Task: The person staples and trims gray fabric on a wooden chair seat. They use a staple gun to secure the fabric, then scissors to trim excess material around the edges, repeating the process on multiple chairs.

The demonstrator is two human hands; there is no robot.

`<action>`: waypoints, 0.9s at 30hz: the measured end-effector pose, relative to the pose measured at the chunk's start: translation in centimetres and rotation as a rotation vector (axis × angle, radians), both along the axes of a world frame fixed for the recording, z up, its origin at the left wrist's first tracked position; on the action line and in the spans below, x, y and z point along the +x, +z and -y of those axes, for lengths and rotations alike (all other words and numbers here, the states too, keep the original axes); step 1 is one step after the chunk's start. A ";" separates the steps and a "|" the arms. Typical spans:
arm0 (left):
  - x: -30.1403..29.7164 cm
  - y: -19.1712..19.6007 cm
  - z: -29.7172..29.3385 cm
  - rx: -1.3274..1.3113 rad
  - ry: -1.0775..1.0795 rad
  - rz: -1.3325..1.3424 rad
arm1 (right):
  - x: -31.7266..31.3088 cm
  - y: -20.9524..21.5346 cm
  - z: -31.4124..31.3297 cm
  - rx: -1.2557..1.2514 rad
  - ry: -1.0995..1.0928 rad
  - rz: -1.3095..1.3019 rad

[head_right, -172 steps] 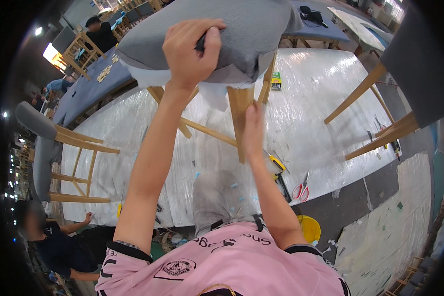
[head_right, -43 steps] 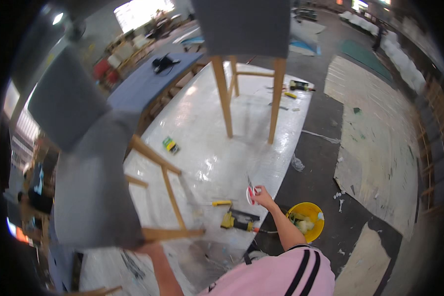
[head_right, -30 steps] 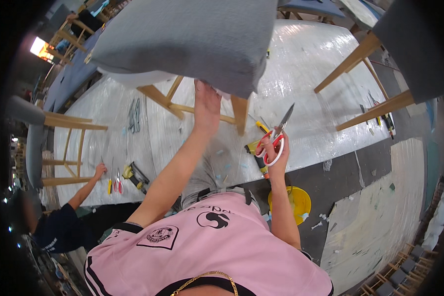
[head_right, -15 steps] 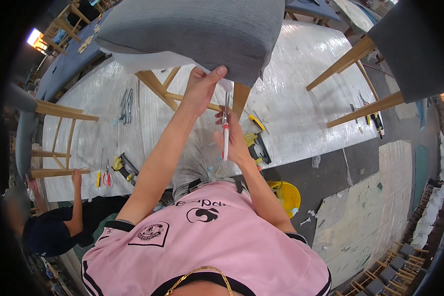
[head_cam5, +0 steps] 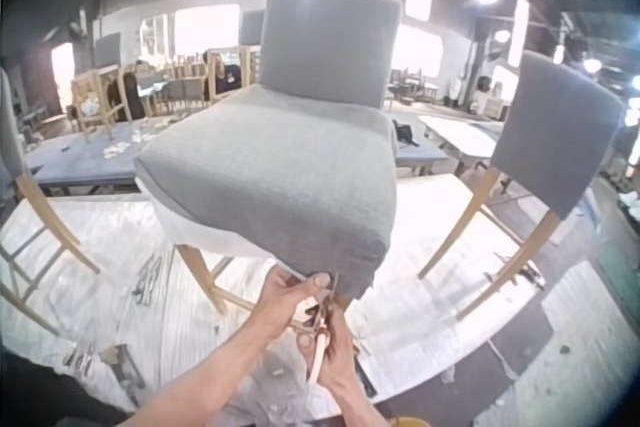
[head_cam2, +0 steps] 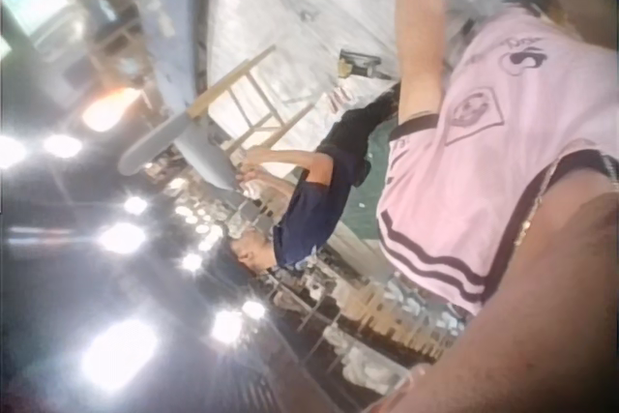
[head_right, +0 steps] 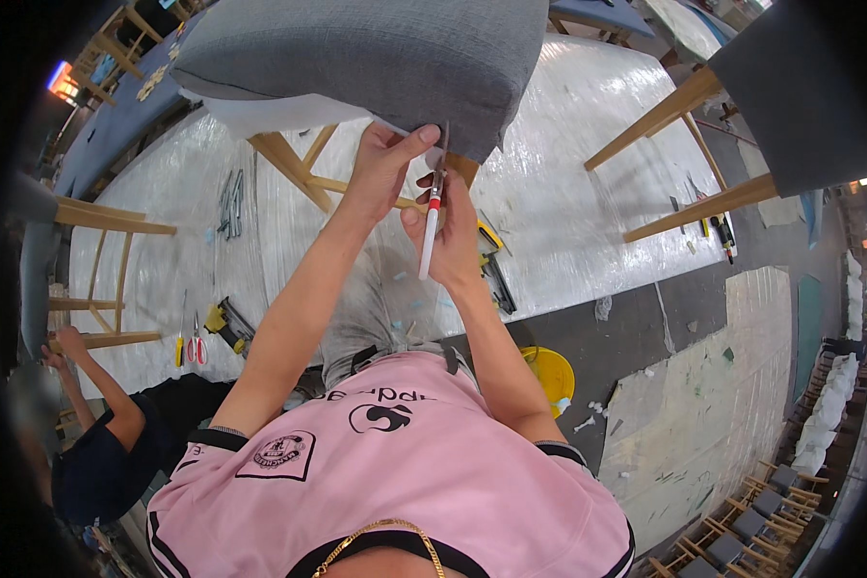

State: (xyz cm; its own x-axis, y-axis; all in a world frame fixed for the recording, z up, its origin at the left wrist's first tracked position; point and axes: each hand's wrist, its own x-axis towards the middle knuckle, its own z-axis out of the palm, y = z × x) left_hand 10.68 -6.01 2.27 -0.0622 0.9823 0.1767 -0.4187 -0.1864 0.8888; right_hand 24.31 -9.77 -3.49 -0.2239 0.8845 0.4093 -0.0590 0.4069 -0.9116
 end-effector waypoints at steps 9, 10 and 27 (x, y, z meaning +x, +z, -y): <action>0.2 0.5 0.0 -0.052 0.033 -0.022 | -0.5 -0.6 0.0 0.063 -0.062 -0.056; 0.0 0.3 -0.1 -0.052 0.026 -0.029 | -0.5 -0.8 -0.1 0.062 -0.065 -0.045; 0.2 0.3 0.1 0.002 0.049 -0.016 | -1.2 -1.1 0.0 0.101 -0.087 -0.103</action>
State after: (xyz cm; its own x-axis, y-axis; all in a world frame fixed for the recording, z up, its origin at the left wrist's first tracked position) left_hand 10.92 -6.08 2.62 -0.1070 0.9779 0.1795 -0.3951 -0.2075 0.8949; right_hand 23.11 -9.75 -4.56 -0.1003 0.8518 0.5141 -0.1101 0.5041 -0.8566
